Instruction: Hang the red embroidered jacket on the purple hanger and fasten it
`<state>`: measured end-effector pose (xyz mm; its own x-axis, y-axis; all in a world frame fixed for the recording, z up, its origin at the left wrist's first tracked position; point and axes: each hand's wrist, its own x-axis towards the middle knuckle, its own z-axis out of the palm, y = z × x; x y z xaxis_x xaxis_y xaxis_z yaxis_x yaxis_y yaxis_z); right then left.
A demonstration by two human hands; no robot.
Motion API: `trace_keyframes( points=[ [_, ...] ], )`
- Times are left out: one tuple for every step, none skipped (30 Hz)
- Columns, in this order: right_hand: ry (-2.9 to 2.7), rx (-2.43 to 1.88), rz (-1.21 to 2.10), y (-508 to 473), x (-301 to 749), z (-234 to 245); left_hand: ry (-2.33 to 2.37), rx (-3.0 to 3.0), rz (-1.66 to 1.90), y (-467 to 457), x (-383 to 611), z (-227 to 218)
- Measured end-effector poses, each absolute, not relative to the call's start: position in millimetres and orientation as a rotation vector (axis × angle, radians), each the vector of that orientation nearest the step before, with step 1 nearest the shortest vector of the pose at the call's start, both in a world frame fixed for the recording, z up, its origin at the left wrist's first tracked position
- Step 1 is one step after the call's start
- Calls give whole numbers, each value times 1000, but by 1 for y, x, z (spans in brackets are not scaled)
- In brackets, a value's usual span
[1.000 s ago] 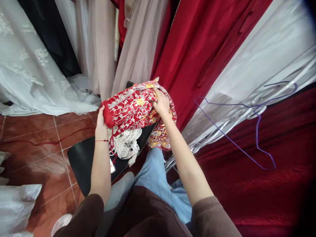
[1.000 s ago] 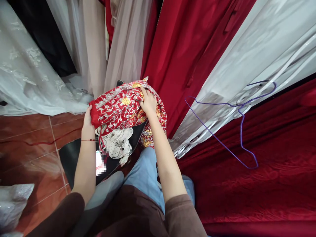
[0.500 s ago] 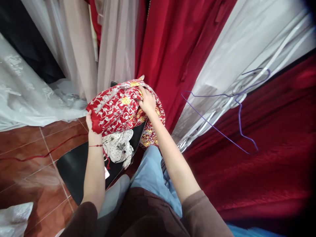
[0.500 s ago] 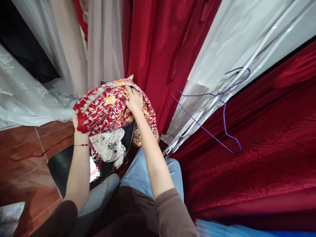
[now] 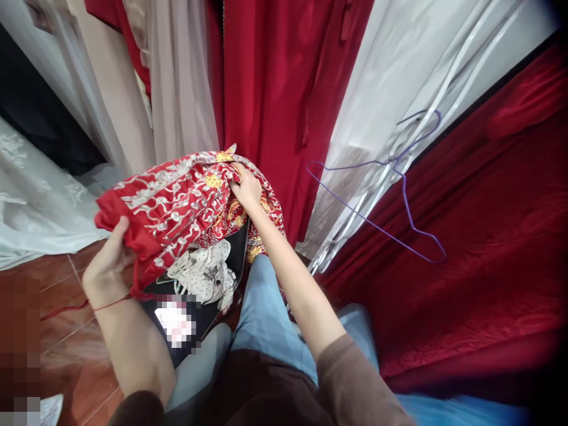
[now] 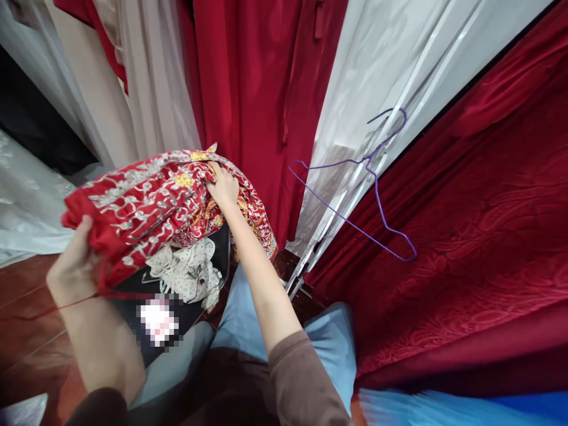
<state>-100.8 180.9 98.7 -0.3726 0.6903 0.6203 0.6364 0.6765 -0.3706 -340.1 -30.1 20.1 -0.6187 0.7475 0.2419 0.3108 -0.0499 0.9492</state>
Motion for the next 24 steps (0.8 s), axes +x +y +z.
trace_keyframes(
  points=[
    [-2092,-1020,135,181,-99,100,1767,1042,1745,-40,-333,25],
    [-2085,-1025,179,182,-96,101,1620,965,1803,-48,-324,30],
    [-2079,-1035,218,183,-92,103,1493,938,1861,-53,-313,37],
    [-2073,-1052,249,185,-88,104,1418,949,1903,-55,-301,44],
    [-2069,-1074,268,187,-81,106,1386,967,1907,-55,-289,52],
    [-2072,-1100,273,189,-74,108,1395,984,1883,-53,-279,60],
    [-2089,-1129,267,191,-65,110,1431,991,1836,-49,-270,68],
    [-2121,-1159,250,193,-55,113,1478,990,1777,-43,-263,74],
    [-2163,-1193,226,194,-44,114,1521,983,1722,-38,-258,79],
    [-2208,-1228,193,194,-32,115,1552,970,1693,-32,-254,83],
    [-2253,-1256,155,194,-21,115,1559,959,1693,-28,-250,85],
    [-2291,-1278,113,193,-10,114,1547,946,1717,-24,-245,87],
    [-2321,-1298,72,191,1,111,1519,937,1752,-22,-240,89],
    [-2346,-1320,35,189,10,108,1481,938,1805,-20,-232,91],
    [-2370,-1343,3,187,18,104,1438,947,1862,-20,-223,94],
    [-2395,-1371,-22,185,25,101,1398,963,1918,-20,-212,97],
    [-2418,-1401,-44,183,32,98,1366,981,1968,-20,-200,102],
    [-2441,-1430,-63,182,38,96,1344,992,2012,-20,-187,108],
    [-2461,-1447,-80,181,44,94,1322,995,2047,-20,-174,115],
    [-2477,-1452,-95,181,50,94,1298,991,2072,-20,-161,122],
    [-2485,-1452,-109,180,55,94,1276,988,2078,-19,-149,130],
    [-2487,-1451,-121,179,61,94,1262,986,2076,-17,-138,138],
    [-2484,-1454,-133,178,66,95,1256,991,2066,-15,-129,146],
    [-2479,-1458,-145,176,72,95,1254,1005,2061,-13,-121,153]
  ],
)
